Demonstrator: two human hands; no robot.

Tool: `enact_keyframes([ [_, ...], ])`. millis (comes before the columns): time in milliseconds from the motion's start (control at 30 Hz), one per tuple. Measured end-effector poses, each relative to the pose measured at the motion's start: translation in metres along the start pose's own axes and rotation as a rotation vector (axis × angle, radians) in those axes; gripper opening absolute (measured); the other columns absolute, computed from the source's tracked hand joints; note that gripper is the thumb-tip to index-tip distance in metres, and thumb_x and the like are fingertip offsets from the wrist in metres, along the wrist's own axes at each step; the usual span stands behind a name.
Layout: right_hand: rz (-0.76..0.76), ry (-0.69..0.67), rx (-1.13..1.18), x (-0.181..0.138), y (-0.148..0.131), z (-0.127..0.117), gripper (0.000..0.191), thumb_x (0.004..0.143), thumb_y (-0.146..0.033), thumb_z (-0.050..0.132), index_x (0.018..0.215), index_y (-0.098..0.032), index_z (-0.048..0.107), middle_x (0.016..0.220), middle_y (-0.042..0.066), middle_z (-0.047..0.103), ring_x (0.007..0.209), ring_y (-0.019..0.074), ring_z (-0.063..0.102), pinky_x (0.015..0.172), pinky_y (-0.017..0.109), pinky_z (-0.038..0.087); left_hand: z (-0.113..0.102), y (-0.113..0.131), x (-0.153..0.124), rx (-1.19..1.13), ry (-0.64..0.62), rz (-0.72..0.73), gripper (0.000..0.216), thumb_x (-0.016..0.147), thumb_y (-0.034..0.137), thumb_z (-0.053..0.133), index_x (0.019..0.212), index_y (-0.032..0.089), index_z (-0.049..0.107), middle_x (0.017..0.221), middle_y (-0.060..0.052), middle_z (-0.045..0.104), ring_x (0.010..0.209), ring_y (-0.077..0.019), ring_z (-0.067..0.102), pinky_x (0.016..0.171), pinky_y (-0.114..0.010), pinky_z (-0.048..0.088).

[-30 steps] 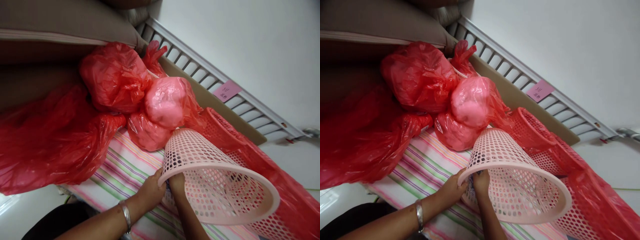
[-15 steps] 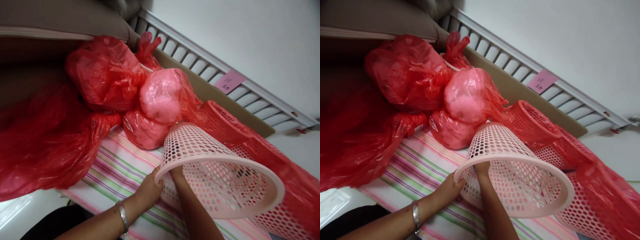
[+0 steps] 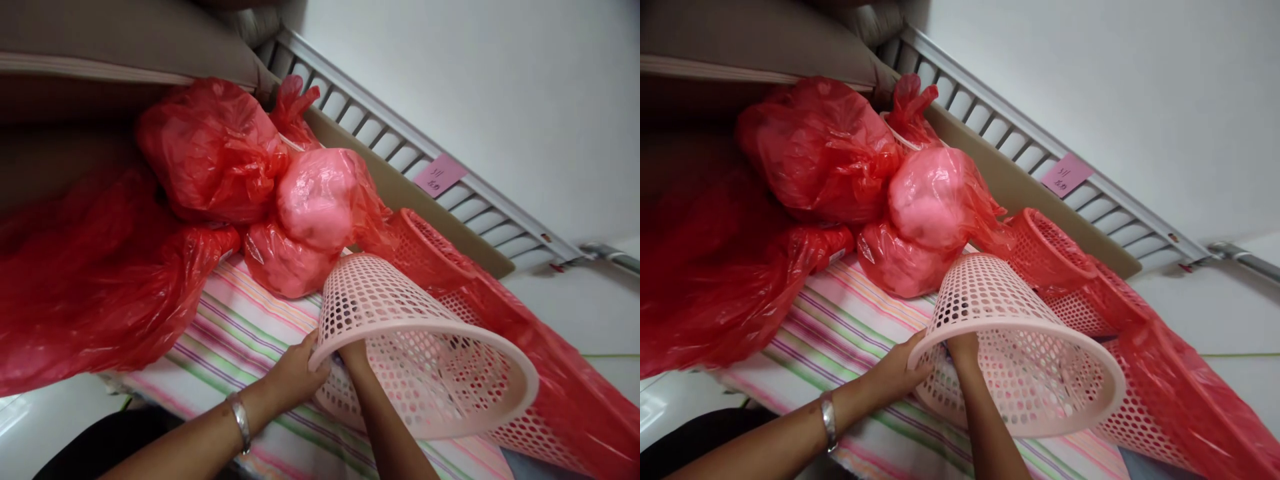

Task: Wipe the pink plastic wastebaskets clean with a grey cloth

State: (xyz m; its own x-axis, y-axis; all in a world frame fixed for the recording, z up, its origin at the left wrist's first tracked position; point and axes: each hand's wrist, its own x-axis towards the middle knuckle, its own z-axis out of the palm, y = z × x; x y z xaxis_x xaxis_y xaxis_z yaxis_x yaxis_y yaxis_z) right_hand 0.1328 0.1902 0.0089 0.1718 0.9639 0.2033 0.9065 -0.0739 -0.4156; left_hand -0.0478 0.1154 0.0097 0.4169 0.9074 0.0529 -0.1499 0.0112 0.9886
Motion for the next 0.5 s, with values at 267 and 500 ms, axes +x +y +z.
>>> enact_keyframes([
  [267, 0.036, -0.157, -0.041, -0.076, -0.002, -0.016, 0.049, 0.077, -0.04, 0.05, 0.119, -0.015, 0.057, 0.117, 0.014, 0.062, 0.108, 0.0282, 0.058, 0.088, 0.036, 0.045, 0.005, -0.008, -0.001, 0.02, 0.073, 0.084, 0.067, 0.07, 0.004, 0.044, 0.137, 0.011, 0.04, 0.124, -0.011, 0.062, 0.109, -0.022, 0.06, 0.098, -0.034, 0.045],
  [500, 0.023, -0.014, 0.005, -0.04, -0.009, 0.005, 0.031, 0.08, -0.034, 0.055, 0.104, -0.015, 0.063, 0.101, 0.012, 0.066, 0.096, 0.026, 0.061, 0.082, 0.036, 0.048, 0.003, -0.013, -0.002, 0.009, 0.085, 0.057, 0.073, 0.068, 0.002, 0.043, 0.14, 0.016, 0.037, 0.124, -0.008, 0.062, 0.107, -0.0212, 0.061, 0.097, -0.034, 0.046],
])
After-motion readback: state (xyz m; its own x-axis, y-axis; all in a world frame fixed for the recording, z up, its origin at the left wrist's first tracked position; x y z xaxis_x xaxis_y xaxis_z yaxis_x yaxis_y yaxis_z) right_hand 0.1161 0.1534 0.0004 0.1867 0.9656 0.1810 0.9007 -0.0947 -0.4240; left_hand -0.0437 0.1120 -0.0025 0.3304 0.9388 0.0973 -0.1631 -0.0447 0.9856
